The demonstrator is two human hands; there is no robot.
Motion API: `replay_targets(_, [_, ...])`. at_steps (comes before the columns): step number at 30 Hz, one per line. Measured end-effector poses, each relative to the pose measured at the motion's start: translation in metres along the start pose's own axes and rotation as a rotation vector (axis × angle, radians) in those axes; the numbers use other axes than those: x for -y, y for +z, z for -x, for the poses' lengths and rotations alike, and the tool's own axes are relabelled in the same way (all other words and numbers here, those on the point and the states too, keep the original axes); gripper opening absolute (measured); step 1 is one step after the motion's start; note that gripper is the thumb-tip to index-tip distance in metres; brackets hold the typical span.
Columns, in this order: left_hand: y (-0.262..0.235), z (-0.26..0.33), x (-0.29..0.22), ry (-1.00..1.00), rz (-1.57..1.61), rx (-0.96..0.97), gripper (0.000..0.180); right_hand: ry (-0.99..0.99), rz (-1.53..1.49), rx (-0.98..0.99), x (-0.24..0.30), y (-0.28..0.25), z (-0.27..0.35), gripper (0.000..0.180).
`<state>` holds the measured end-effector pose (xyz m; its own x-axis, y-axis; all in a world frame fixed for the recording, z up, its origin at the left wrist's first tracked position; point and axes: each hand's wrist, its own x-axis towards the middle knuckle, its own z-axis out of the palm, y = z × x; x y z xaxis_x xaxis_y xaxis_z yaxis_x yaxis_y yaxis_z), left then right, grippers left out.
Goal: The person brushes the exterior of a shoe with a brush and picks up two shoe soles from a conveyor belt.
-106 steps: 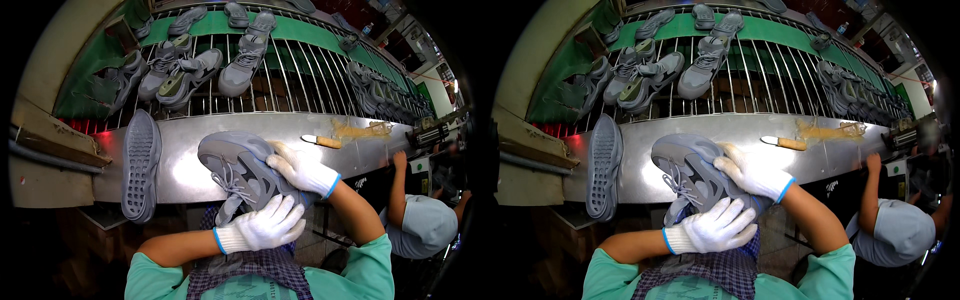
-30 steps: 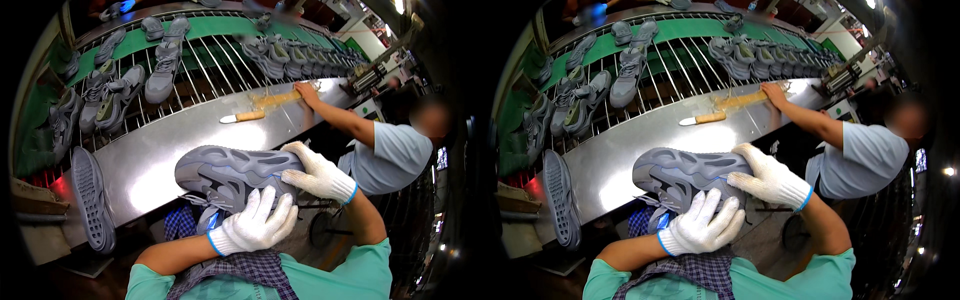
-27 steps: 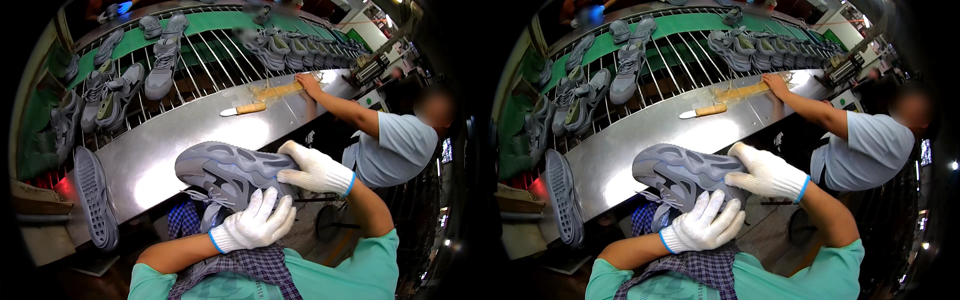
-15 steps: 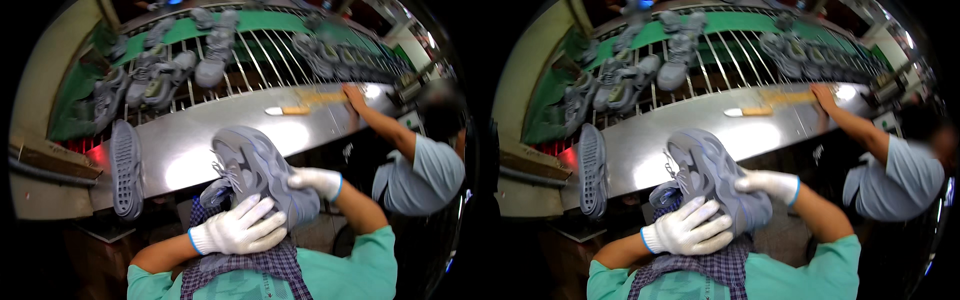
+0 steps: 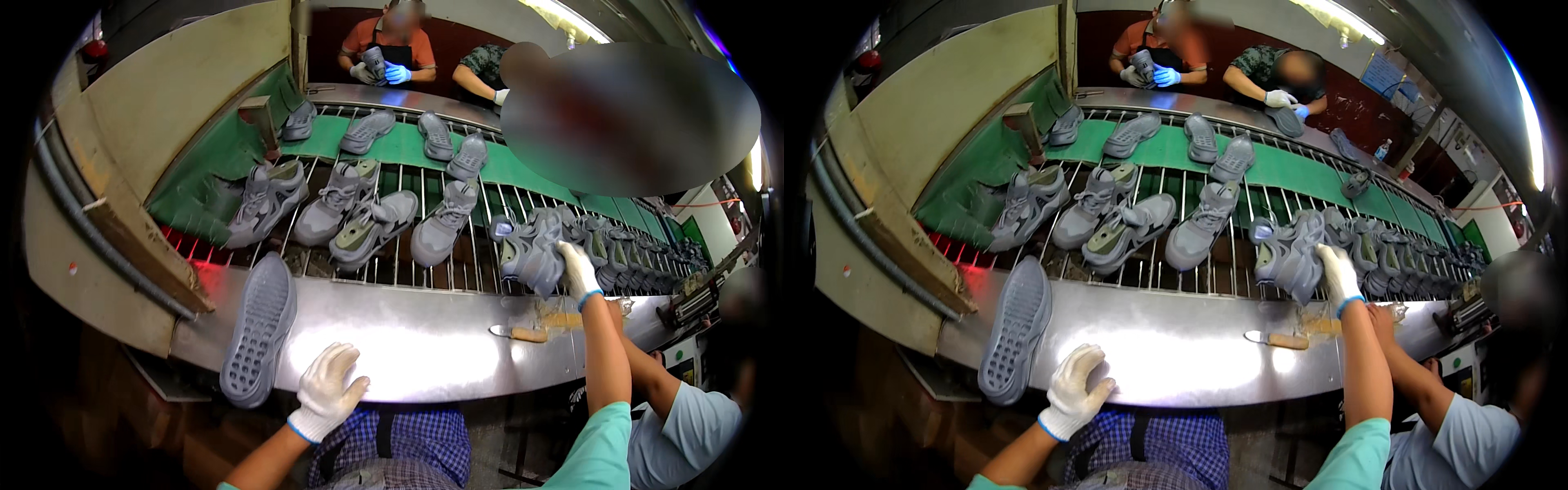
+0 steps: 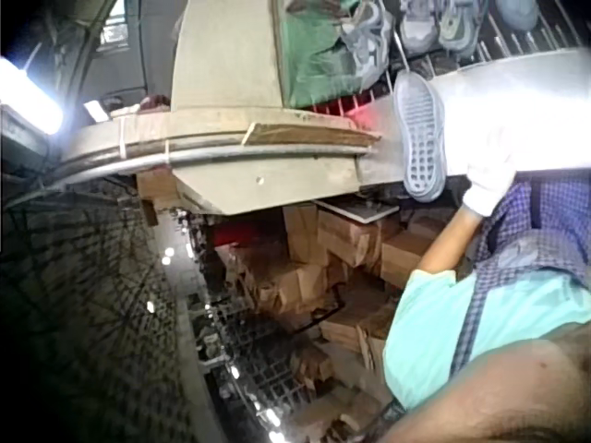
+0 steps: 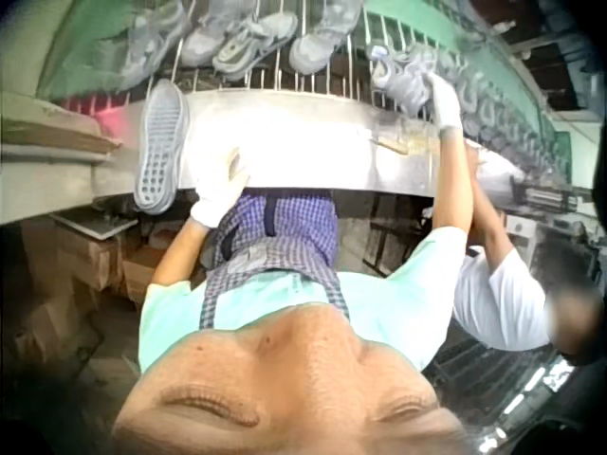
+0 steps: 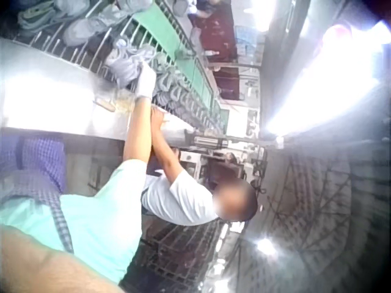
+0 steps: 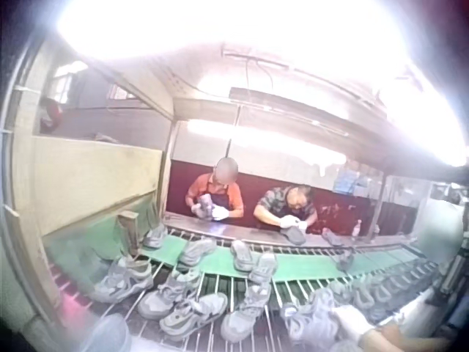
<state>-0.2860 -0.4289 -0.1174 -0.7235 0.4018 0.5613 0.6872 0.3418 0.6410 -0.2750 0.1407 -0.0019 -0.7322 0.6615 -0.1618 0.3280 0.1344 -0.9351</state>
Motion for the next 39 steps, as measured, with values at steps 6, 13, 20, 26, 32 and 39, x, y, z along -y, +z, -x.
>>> replay_targets(6, [0.015,-0.017,-0.002,0.028,-0.208,0.092,0.02,-0.7,0.9,-0.038,0.069,0.14,-0.016,0.075])
replay_targets(13, [0.0,-0.008,-0.003,0.064,-0.335,0.121,0.027,-0.734,1.306,-0.013,0.074,0.25,-0.054,0.071])
replay_targets(20, [-0.002,-0.019,-0.001,0.02,-0.209,0.164,0.024,-0.471,1.252,0.141,0.055,0.219,-0.004,0.039])
replay_targets(26, [0.009,-0.008,0.0,-0.067,0.046,0.114,0.059,-0.529,1.025,0.135,0.073,0.203,0.104,0.048])
replay_targets(32, [0.032,-0.019,-0.038,-0.359,0.837,-0.127,0.139,-0.291,0.587,0.359,0.084,0.172,0.24,0.061])
replay_targets(39, [-0.027,-0.006,-0.09,-0.349,0.997,-0.155,0.087,-0.285,-0.167,0.792,-0.015,0.116,0.326,0.03])
